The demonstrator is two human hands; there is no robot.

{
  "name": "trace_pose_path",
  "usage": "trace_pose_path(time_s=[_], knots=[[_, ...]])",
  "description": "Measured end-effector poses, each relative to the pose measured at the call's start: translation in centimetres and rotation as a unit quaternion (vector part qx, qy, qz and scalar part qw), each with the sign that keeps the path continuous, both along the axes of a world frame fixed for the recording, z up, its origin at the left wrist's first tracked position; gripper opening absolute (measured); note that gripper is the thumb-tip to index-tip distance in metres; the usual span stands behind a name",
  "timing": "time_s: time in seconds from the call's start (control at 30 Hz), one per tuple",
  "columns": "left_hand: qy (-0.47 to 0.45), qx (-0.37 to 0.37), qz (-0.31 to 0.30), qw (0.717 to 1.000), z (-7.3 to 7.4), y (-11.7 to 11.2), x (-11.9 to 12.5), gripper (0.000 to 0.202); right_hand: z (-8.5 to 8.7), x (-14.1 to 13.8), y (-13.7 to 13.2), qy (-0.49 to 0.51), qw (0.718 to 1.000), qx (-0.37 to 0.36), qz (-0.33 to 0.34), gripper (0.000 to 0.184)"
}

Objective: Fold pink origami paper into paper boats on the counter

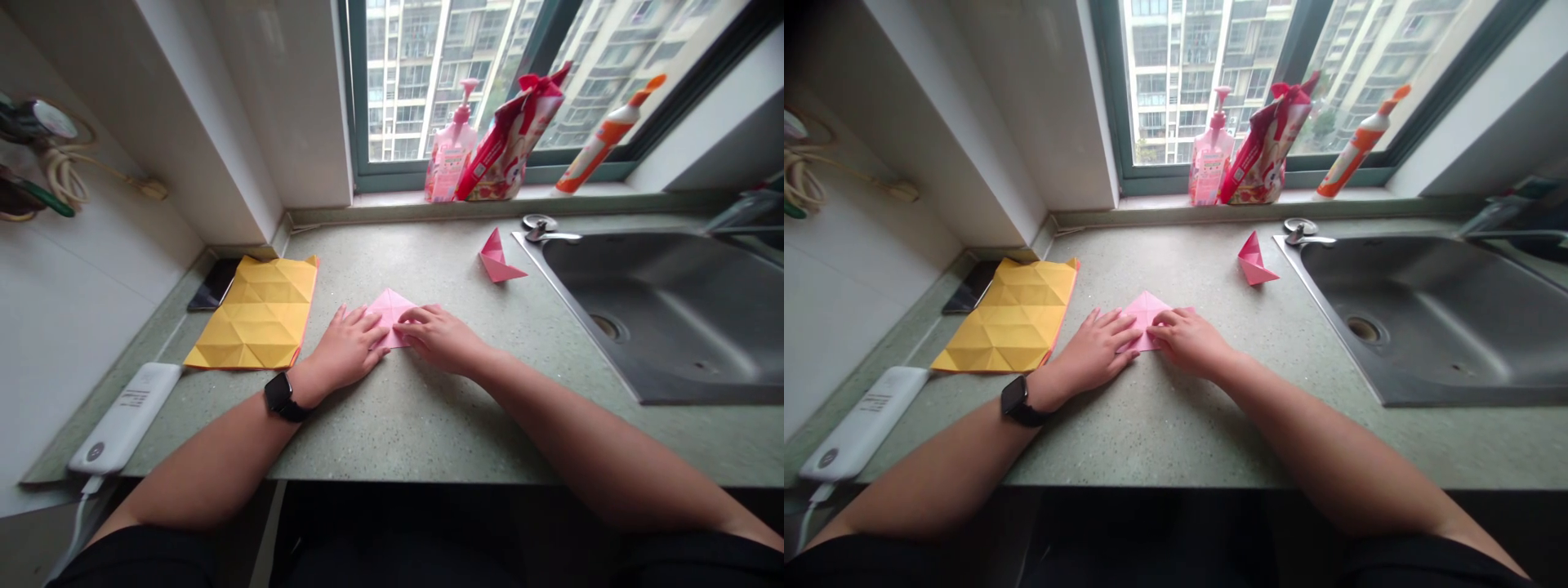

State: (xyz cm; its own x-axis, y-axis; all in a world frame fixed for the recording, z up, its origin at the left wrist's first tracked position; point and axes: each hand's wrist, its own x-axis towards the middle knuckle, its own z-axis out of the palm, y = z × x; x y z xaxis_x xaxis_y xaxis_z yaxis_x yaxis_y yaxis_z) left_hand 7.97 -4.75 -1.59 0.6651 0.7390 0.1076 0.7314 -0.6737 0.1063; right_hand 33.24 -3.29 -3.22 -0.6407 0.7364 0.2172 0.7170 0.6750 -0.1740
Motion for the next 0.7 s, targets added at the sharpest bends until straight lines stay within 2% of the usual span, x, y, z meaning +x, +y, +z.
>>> trace_pose_path(time_s=[0.37, 0.53, 0.7], knots=[[-0.002, 0.015, 0.066, 0.998, 1.3, 0.6, -2.6, 0.028, 0.4, 0.2, -0.2, -0.008, 1.0, -0.009, 0.011, 0.03], [0.002, -0.025, 0.087, 0.996, 2.1, 1.1, -4.2, 0.029, 0.6, 0.3, -0.2, -0.02, 1.0, -0.016, 0.018, 0.031], [0.008, -0.044, 0.072, 0.996, 2.3, 1.4, -5.9, 0.036, 0.7, 0.5, -0.2, -0.021, 0.999, -0.023, 0.022, 0.034]])
